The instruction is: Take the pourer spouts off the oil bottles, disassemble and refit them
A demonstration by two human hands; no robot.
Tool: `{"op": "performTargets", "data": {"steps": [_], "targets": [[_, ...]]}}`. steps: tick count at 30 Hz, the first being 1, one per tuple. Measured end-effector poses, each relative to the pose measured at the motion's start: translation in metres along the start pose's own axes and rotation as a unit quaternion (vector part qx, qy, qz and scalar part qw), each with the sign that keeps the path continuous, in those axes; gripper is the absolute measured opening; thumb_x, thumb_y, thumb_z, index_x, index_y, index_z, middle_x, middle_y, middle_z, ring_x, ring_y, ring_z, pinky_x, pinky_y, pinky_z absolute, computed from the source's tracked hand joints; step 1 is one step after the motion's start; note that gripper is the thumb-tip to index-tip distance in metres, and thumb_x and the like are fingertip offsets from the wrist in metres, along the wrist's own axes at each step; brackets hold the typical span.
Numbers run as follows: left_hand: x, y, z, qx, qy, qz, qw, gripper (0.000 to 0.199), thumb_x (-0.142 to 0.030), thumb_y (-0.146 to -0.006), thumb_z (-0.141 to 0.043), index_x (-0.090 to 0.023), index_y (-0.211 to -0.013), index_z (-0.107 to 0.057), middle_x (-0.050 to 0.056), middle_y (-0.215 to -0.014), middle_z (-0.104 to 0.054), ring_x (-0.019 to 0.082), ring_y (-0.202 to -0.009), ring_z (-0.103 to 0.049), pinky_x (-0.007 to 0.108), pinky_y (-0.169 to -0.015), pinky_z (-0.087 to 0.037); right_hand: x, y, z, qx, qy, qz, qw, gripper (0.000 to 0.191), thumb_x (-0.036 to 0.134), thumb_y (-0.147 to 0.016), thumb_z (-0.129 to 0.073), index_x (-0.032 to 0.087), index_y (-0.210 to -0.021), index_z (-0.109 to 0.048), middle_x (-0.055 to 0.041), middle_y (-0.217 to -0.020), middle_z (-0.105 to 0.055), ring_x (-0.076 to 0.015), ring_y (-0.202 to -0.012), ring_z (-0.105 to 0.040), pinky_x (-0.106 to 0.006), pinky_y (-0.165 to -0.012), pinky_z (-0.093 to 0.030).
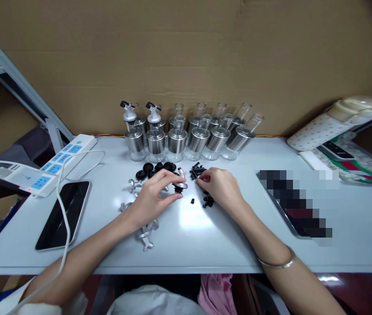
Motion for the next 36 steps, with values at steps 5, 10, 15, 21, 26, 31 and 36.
{"op": "performTargets", "data": {"steps": [5,10,15,21,26,31,36], "targets": [[-0.002,-0.001,-0.001,0.012,0.000,0.007,1.000,0.022,-0.012,-0.084,-0.063,-0.021,-0.104,-0.063,0.005,-0.099,-0.061,0.017,-0.093,-0.061,0.032,-0.084,-0.052,-0.001,0.000,0.009,-0.059,-0.015,0.014,0.998,0.015,0.022,-0.079,-0.058,0.020,-0.067,-0.068,-0.0052,-0.072,-0.068,-0.0190,-0.065,-0.061,-0.028,-0.052,-0.033],[-0.004,-0.002,0.000,-0.002,-0.011,-0.014,1.000,0.023,-0.014,-0.083,-0.065,-0.022,-0.105,-0.063,0.005,-0.100,-0.059,0.018,-0.096,-0.061,0.033,-0.085,-0.053,0.012,0.010,0.036,-0.169,-0.128,0.091,0.973,0.015,0.023,-0.083,-0.055,0.020,-0.070,-0.062,-0.0036,-0.072,-0.062,-0.0161,-0.065,-0.059,-0.027,-0.057,-0.041],[-0.004,0.000,0.003,-0.031,-0.043,-0.035,0.998,0.023,-0.016,-0.083,-0.066,-0.021,-0.105,-0.064,0.009,-0.121,-0.047,0.015,-0.090,-0.062,0.037,-0.088,-0.054,0.033,0.028,0.054,-0.218,-0.245,0.201,0.923,0.010,0.018,-0.085,-0.052,0.021,-0.077,-0.058,-0.0030,-0.075,-0.066,-0.0140,-0.065,-0.062,-0.025,-0.054,-0.046],[-0.006,0.001,-0.002,-0.008,-0.051,-0.058,0.997,0.022,-0.016,-0.083,-0.065,-0.022,-0.104,-0.065,0.012,-0.134,-0.041,0.016,-0.089,-0.062,0.039,-0.086,-0.056,0.042,0.033,0.049,-0.215,-0.182,0.246,0.927,0.012,0.017,-0.088,-0.050,0.021,-0.079,-0.057,-0.0022,-0.069,-0.067,-0.0122,-0.059,-0.061,-0.023,-0.052,-0.046],[-0.009,0.000,-0.004,0.011,-0.076,-0.084,0.993,0.020,-0.012,-0.085,-0.061,-0.019,-0.104,-0.064,0.015,-0.137,-0.042,0.016,-0.091,-0.062,0.039,-0.084,-0.057,0.047,0.035,0.046,-0.206,-0.134,0.282,0.927,0.012,0.015,-0.087,-0.049,0.019,-0.078,-0.055,-0.0030,-0.069,-0.067,-0.0112,-0.056,-0.060,-0.022,-0.049,-0.044],[-0.008,0.000,-0.004,0.019,-0.094,-0.089,0.991,0.022,-0.012,-0.087,-0.059,-0.020,-0.107,-0.063,0.015,-0.139,-0.044,0.016,-0.090,-0.063,0.039,-0.082,-0.058,0.050,0.036,0.045,-0.203,-0.131,0.310,0.920,0.011,0.013,-0.088,-0.049,0.019,-0.079,-0.053,-0.0033,-0.073,-0.068,-0.0106,-0.059,-0.061,-0.021,-0.052,-0.045],[-0.009,0.001,-0.005,0.020,-0.123,-0.109,0.986,0.022,-0.012,-0.087,-0.059,-0.018,-0.108,-0.061,0.017,-0.138,-0.047,0.017,-0.093,-0.064,0.040,-0.085,-0.057,0.053,0.039,0.047,-0.217,-0.135,0.339,0.905,0.011,0.010,-0.086,-0.052,0.018,-0.077,-0.052,-0.0039,-0.071,-0.067,-0.0110,-0.056,-0.060,-0.022,-0.054,-0.046]]}}
Point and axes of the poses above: each hand's wrist, its own y-axis away from the middle knuckle, its own z-axis out of the back of the hand, x = y × z, the point moved 8 cm from there along -y, towards the middle knuckle
